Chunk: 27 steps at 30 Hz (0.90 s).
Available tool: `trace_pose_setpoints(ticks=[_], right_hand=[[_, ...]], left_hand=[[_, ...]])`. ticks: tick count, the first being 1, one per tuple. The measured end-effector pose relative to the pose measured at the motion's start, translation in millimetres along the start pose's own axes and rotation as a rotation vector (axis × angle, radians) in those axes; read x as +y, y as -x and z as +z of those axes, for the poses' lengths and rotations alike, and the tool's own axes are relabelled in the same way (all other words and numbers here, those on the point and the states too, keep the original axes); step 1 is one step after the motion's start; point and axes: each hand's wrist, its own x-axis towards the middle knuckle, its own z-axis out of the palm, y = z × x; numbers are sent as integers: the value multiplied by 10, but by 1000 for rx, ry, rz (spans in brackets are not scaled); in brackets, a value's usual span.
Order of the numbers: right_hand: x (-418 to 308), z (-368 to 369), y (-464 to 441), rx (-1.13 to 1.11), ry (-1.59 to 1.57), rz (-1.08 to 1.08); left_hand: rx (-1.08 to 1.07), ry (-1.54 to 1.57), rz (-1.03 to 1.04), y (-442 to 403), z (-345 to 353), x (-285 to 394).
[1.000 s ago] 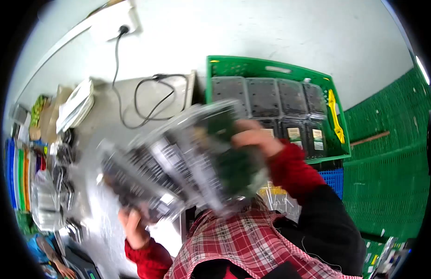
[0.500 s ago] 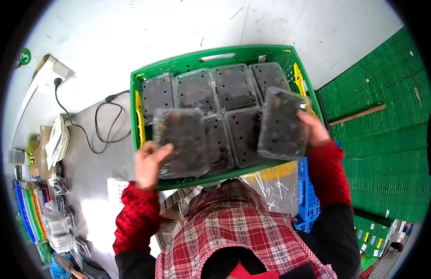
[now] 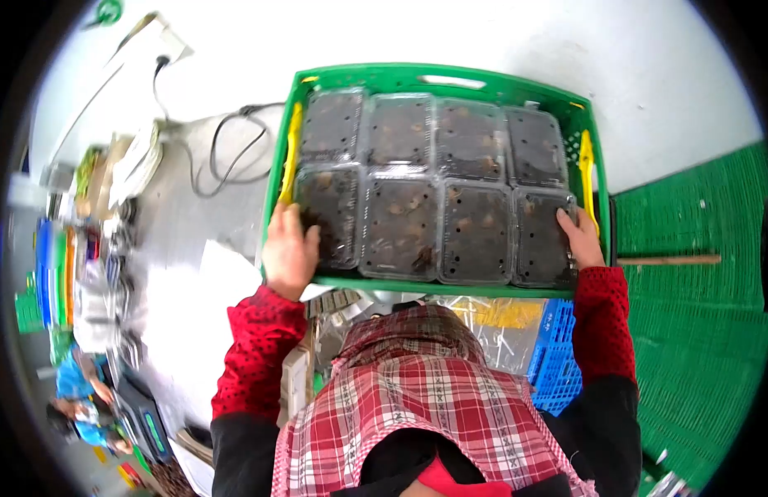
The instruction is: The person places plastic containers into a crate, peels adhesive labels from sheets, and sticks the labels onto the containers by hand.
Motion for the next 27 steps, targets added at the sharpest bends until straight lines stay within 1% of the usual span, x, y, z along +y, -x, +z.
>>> trace_pose_setpoints(ticks=[2,4,6,8,9,10,12,13,14,15,16,17,18,19,20,21,22,23,24,25,26,27], right_hand=[[-261,114,131,0,242,-24],[69,79,-36,5,274,-33],[407,-15,-258,155,364,-147],[54,95,-191,115,391,-188],[174,161,-344,93,477,-283],[110,216,-371,63,442,-239],[187,191,-511,66,368,-272],[190,194,-539,53,377,-291],[203,176,-535,149,375,-308],[169,191,-490,248,370,-320],[125,195,-458,248,377,-331],[86,182,-427,421,529,-542],[-25,217,-345,597,675,-754],[-337,458,-106,583,616,-834],[-661,791,201,445,521,-800],[-866,1149,465,192,256,-820],[-1323,1530,951,6,361,-915],[-1585,1852,1225,-253,251,-1078],[-1809,2108,1440,-444,308,-1177],[-1942,2346,1602,-572,271,-1214],[-1992,2570,1731,-689,162,-1187],[-1976,2666,1783,-869,96,-1088]], left_hand=[[62,81,80,52,-171,209],[170,327,92,282,-484,391],[104,513,-67,896,-611,378],[-143,785,-755,1524,-449,260],[-17,962,-1105,1941,-100,-20],[64,1080,-1452,2061,-72,-200],[218,935,-1653,2429,132,-555],[598,952,-1426,2751,551,-760],[614,955,-1439,2742,494,-765],[553,989,-1440,2685,389,-746],[491,1027,-1434,2641,336,-751],[475,1200,-1401,2787,488,-884],[484,1211,-1399,2724,483,-849],[596,1346,-1357,2574,432,-758],[709,1477,-1310,2449,331,-664],[617,1551,-1293,2327,47,-610],[520,1619,-1273,2200,-237,-559],[257,1464,-1196,2087,-555,-387],[6,1296,-1099,2029,-836,-178],[-99,1229,-1015,1943,-1030,57],[-193,1162,-926,1853,-1147,254],[-164,986,-729,1774,-1216,337]])
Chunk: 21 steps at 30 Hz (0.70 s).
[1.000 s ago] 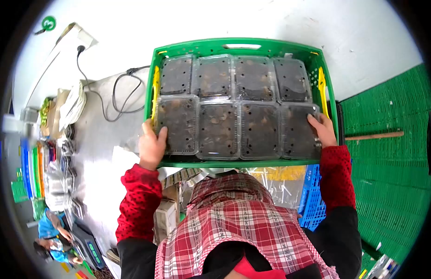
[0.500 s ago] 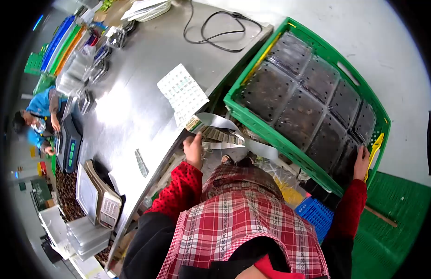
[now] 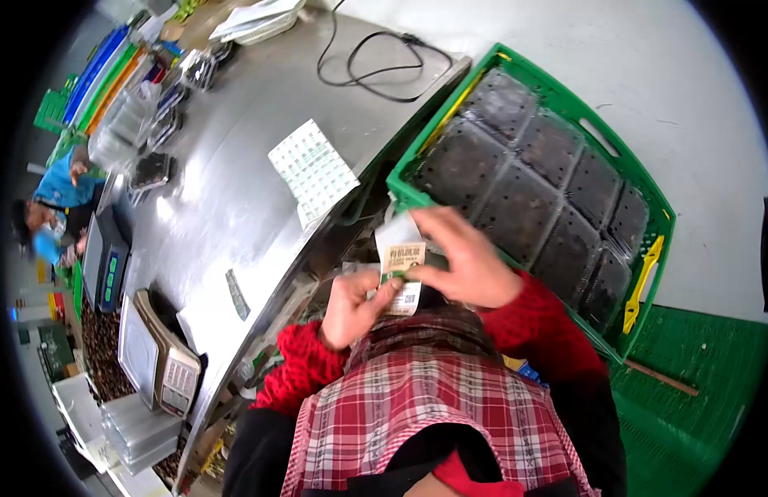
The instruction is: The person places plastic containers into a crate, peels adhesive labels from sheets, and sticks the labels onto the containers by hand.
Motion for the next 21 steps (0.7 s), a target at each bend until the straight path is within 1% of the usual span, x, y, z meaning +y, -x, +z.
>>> trace_pose_setpoints(ticks=[1,2,3,5,6,7,8,9,10,11,13,14,15,16,17,18,19,20,21], right_hand=[[16,12,-41,-98,-165,30],[18,-32,-48,-86,-214,16],[18,-80,-20,-85,-269,6],[27,-224,5,-72,-246,-12],[35,-282,10,-45,-198,-67],[45,-341,10,-18,-152,-126],[86,-426,-11,-10,-58,-203],[125,-552,-71,-12,-59,-212],[179,-711,-175,19,-106,-138],[279,-846,-296,52,-156,-63],[781,-1007,-616,270,-391,160],[928,-1063,-717,195,-435,322],[1052,-1080,-779,115,-477,487],[1293,-946,-773,63,-270,383],[1592,-723,-747,93,-191,279],[1707,-578,-717,117,-44,263],[1654,-501,-720,139,104,247],[1606,-471,-712,88,369,321],[1545,-512,-731,96,365,327]], left_hand=[[4,-188,195,-30,29,104],[147,-256,390,-66,108,188],[243,-355,486,-101,145,275],[160,-354,546,-177,199,388],[98,-100,529,-248,295,380],[104,-97,527,-217,370,318],[36,115,189,-142,444,238],[-33,322,-151,-77,507,200],[-10,369,-44,-50,646,305],[-61,235,-82,31,682,118],[12,393,-263,161,720,286],[68,462,-232,182,695,383],[104,415,-150,173,656,508],[124,348,-100,150,610,601],[143,283,-48,108,568,653],[152,198,72,34,552,595],[152,198,75,-55,546,588],[161,136,121,-147,537,593],[162,69,167,-220,501,597]])
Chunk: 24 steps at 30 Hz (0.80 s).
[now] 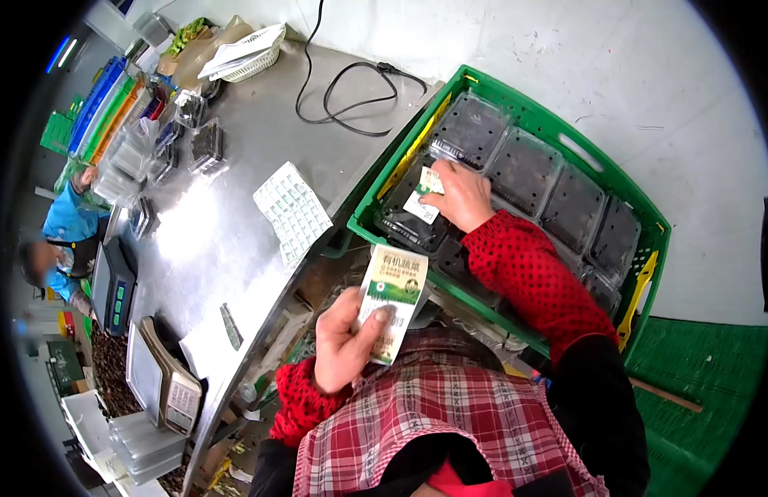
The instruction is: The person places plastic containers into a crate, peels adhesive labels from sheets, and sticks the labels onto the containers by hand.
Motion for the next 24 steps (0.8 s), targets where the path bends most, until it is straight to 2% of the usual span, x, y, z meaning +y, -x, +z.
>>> trace_pose_setpoints(ticks=[2,3,4,6,8,10,12,14,16,18,19,20,22,24], right_hand=[[-60,-182,30,287,229,-180],[-133,-373,77,165,34,-28],[-189,-469,111,-147,-355,57],[-492,-596,435,-379,-741,-57],[-615,-479,670,-342,-782,-86],[-767,-546,779,-350,-886,7],[-827,-621,808,-231,-748,-138],[-765,-582,770,-52,-674,-317],[-679,-836,528,-48,-611,-210],[-372,-1084,-18,80,-703,-60],[-144,-1111,-321,136,-699,26],[189,-1037,-616,201,-561,34],[691,-816,-967,230,-311,67],[816,-661,-1095,159,-45,106]], left_hand=[[-27,56,-94,-116,-26,-21],[-51,22,-57,-161,-52,-93],[-66,-6,-11,-236,-59,-137],[-113,-18,-28,-324,-55,-145],[-87,-153,272,-470,-28,-131],[-113,-186,381,-566,-50,-98],[-271,176,-32,-561,-60,-86],[-186,186,-158,-534,-17,-18],[-218,143,-231,-454,24,-151],[-201,154,-192,-445,34,-205],[-195,203,-243,-464,9,-146],[-186,253,-293,-486,-14,-80],[-188,193,-195,-541,-41,-34],[-179,131,-77,-630,-34,-42]])
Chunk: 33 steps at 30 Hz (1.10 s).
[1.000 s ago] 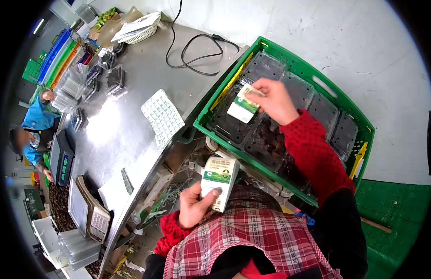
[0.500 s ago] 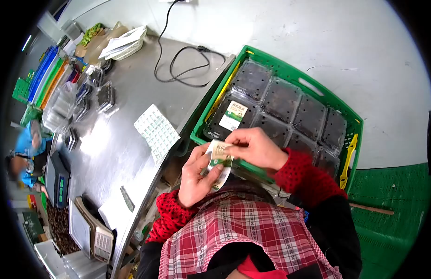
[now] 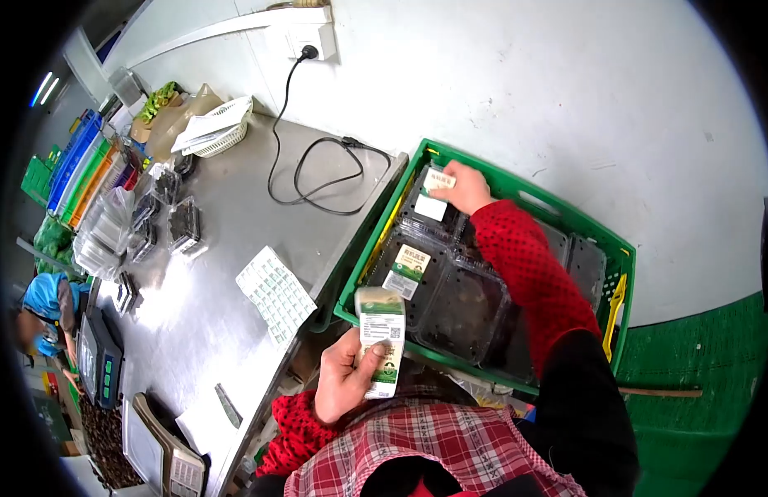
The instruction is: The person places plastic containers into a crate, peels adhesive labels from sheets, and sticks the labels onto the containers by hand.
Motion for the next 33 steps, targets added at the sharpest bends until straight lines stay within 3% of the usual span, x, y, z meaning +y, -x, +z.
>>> trace_pose_setpoints(ticks=[1,3,4,6,8,10,12,14,17,19,20,22,24,26,28,30,31,32,33], right_hand=[[-13,51,2,-6,-6,-4],[-102,141,195,237,376,-48],[-258,14,293,220,370,-80],[-571,-202,567,-181,-276,-6],[-926,-383,1041,-576,-758,-75],[-1000,-365,1406,-506,-869,-15],[-994,-390,1564,-468,-957,24],[-988,-424,1738,-381,-823,-44],[-950,-590,1882,-189,-526,-272],[-821,-707,1782,-93,-515,-286],[-736,-779,1670,5,-508,-306],[-429,-1072,1252,42,-632,59],[290,-889,867,108,-514,55],[548,-692,845,38,-92,106],[503,-561,916,30,296,54],[370,-554,1027,324,384,-174],[155,-666,1118,214,212,-132],[-243,-854,1231,-101,-102,11],[-321,-791,1371,-256,-408,-12]], left_hand=[[-6,-52,29,-41,-13,15],[-42,-113,16,-84,-73,8],[-39,-85,62,-124,-57,21],[-80,-116,1,-205,-72,28],[-131,-174,29,-283,-48,-86],[-83,-187,48,-348,61,-53],[6,-371,384,-450,215,30],[-28,-331,466,-542,356,123],[-175,-252,394,-576,439,44],[-149,114,-127,-463,575,0],[-172,54,-114,-407,618,15],[-185,84,-96,-341,644,-100],[-185,83,-117,-327,655,-96],[-178,82,-133,-338,652,-112],[-183,-89,125,-384,623,-132],[-187,-125,98,-366,582,-102],[-188,-126,79,-355,572,-75],[-194,-122,67,-363,579,-60],[-191,-116,57,-358,580,-72]])
